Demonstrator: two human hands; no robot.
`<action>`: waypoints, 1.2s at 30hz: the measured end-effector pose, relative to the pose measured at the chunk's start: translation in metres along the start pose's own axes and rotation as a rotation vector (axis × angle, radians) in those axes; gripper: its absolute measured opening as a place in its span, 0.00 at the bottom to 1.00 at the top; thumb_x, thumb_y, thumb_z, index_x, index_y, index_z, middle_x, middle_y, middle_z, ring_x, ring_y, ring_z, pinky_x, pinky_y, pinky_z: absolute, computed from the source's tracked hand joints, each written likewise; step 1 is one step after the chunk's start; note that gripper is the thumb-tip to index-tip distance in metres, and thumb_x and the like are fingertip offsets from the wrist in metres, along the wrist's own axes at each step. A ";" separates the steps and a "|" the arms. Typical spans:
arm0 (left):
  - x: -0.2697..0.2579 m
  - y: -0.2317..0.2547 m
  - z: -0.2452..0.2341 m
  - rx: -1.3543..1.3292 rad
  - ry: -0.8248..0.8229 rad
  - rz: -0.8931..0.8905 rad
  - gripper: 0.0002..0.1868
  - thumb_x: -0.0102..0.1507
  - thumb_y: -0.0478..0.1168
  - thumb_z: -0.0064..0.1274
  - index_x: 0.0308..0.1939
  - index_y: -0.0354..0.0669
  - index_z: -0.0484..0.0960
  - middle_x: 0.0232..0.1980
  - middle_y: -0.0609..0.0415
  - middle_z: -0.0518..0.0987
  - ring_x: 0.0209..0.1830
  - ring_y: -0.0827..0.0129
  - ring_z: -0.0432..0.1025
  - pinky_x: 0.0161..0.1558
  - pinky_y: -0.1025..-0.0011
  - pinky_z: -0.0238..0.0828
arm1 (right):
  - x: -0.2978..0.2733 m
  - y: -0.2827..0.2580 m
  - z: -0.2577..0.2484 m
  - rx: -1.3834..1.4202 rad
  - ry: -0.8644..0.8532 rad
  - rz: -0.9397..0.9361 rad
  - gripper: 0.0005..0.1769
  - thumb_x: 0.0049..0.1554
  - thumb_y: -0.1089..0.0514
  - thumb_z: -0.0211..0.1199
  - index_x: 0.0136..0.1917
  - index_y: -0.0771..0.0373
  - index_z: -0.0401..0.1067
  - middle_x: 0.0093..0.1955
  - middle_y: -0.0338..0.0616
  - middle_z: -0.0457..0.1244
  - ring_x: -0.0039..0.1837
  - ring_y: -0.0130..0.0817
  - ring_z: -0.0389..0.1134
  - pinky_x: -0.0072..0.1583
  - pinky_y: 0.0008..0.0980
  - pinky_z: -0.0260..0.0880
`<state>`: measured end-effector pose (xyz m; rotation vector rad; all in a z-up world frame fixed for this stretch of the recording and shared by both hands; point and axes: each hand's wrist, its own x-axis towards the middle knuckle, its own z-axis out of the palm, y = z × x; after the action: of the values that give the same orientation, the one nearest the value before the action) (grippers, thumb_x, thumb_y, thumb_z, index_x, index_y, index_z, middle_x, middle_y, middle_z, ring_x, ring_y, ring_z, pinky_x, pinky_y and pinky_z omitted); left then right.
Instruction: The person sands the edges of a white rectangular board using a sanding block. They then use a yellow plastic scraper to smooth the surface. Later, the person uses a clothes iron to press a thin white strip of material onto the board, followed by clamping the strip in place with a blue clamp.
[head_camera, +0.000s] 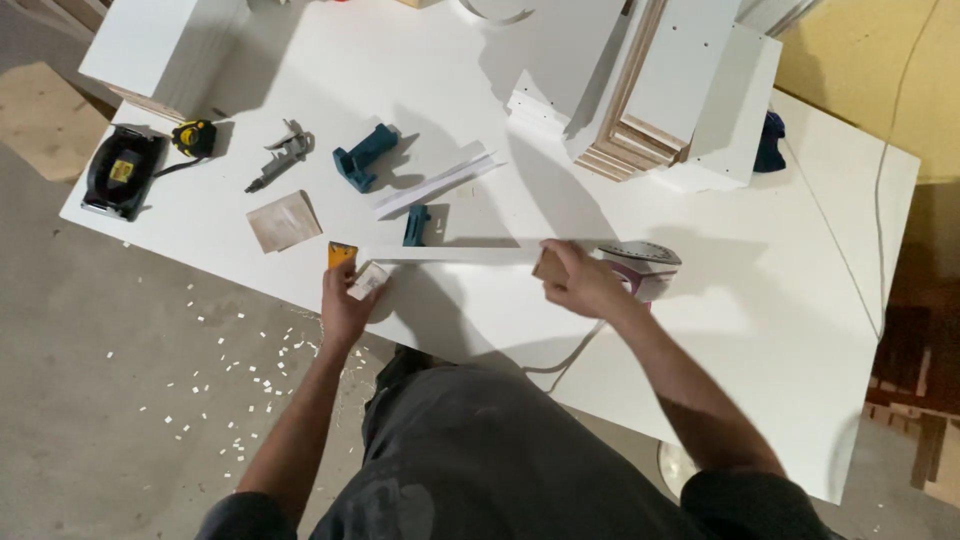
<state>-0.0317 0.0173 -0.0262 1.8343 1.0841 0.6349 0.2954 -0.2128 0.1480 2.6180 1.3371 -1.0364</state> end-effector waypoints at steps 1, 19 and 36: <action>0.009 -0.001 0.000 -0.002 -0.006 -0.001 0.38 0.54 0.38 0.74 0.64 0.35 0.71 0.56 0.39 0.70 0.56 0.40 0.74 0.61 0.52 0.75 | 0.006 0.009 -0.001 0.001 -0.002 0.006 0.39 0.57 0.35 0.54 0.78 0.35 0.45 0.74 0.58 0.56 0.62 0.68 0.69 0.66 0.59 0.68; 0.074 -0.021 0.024 0.038 -0.358 0.016 0.18 0.54 0.45 0.73 0.47 0.48 0.88 0.43 0.44 0.87 0.48 0.46 0.80 0.50 0.55 0.76 | 0.098 -0.024 0.007 -0.480 -0.039 -0.430 0.31 0.59 0.36 0.52 0.65 0.59 0.66 0.52 0.44 0.64 0.54 0.48 0.73 0.55 0.50 0.73; 0.089 -0.099 0.081 0.222 -0.387 -0.068 0.21 0.58 0.41 0.65 0.56 0.55 0.84 0.42 0.52 0.87 0.44 0.53 0.82 0.47 0.56 0.79 | 0.156 -0.222 0.051 -0.502 0.084 -0.704 0.28 0.55 0.38 0.56 0.53 0.66 0.70 0.47 0.50 0.66 0.44 0.56 0.74 0.43 0.56 0.74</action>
<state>0.0323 0.0825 -0.1527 1.9936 0.9776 0.1102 0.1693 0.0226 0.0783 1.8677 2.2581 -0.4993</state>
